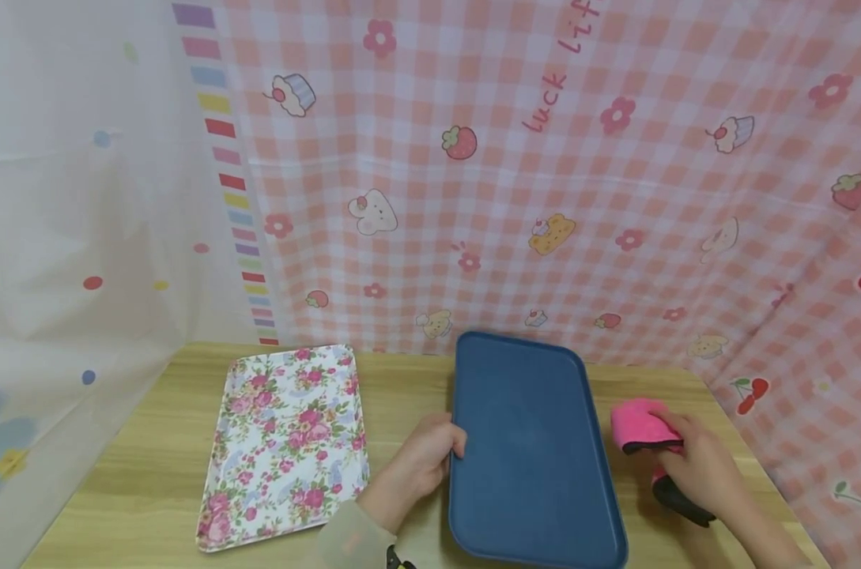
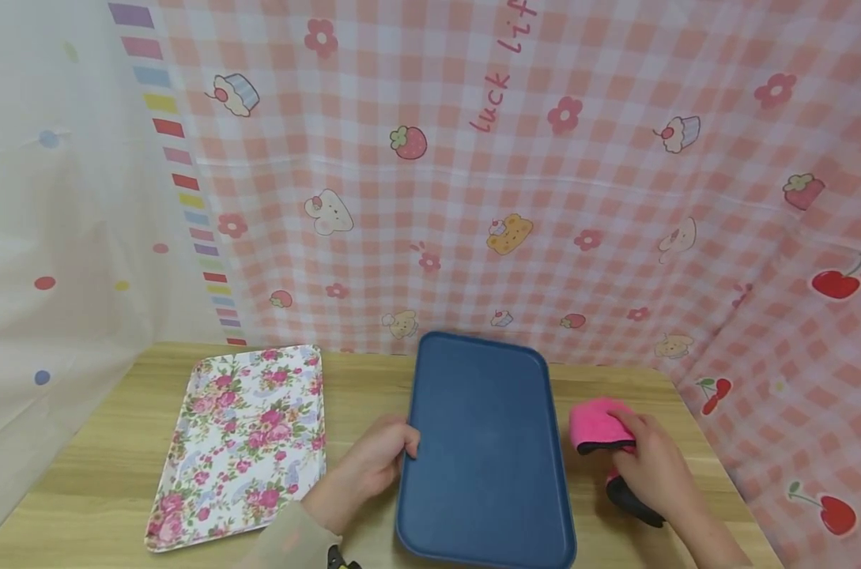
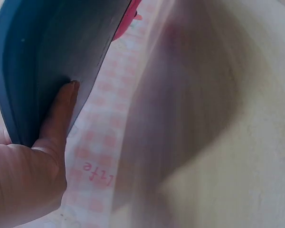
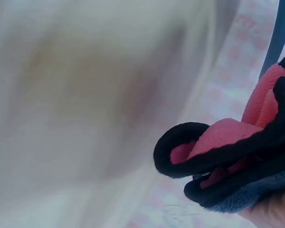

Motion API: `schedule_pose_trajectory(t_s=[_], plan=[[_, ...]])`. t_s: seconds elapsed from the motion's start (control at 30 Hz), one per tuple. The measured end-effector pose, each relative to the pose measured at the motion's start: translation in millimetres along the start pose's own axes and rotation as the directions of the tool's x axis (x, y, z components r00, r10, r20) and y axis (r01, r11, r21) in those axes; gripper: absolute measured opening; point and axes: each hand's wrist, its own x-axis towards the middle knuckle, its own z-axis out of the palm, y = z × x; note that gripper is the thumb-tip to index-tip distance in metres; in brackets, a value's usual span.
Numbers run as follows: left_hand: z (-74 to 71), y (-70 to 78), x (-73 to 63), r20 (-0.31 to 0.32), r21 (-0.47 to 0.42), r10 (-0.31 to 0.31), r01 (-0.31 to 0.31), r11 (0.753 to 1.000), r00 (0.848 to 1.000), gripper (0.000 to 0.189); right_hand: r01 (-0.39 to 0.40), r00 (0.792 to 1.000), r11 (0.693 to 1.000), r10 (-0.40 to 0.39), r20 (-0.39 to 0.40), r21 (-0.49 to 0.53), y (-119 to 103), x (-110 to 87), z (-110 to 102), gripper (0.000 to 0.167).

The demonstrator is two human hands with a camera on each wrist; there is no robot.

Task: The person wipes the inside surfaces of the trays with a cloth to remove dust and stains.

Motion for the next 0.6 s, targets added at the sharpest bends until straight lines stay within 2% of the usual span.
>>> schedule_pose_trajectory(t_s=[0.1,0.23,0.4,0.6], plan=[[-0.2,3.0,-3.4,-0.002,0.005,0.041,-0.041,0.999,0.999,0.060,0.068,0.994,0.998,-0.069,-0.088,-0.007,-10.8,5.8,-8.2,0.055],[-0.4,6.4,-9.9,0.010,0.011,0.052,-0.052,0.999,0.999,0.066,0.105,0.981,0.994,-0.107,-0.162,-0.023,-26.8,13.5,-19.6,0.056],[-1.3,7.0,-18.0,0.014,0.017,0.051,-0.051,0.999,0.999,0.076,0.075,0.981,0.997,-0.073,-0.179,0.006,-53.4,21.6,-27.8,0.056],[-3.4,4.0,-22.4,0.004,0.012,0.076,-0.076,0.997,0.997,0.078,0.113,0.976,0.993,-0.106,-0.192,0.023,-79.3,33.0,-28.8,0.058]])
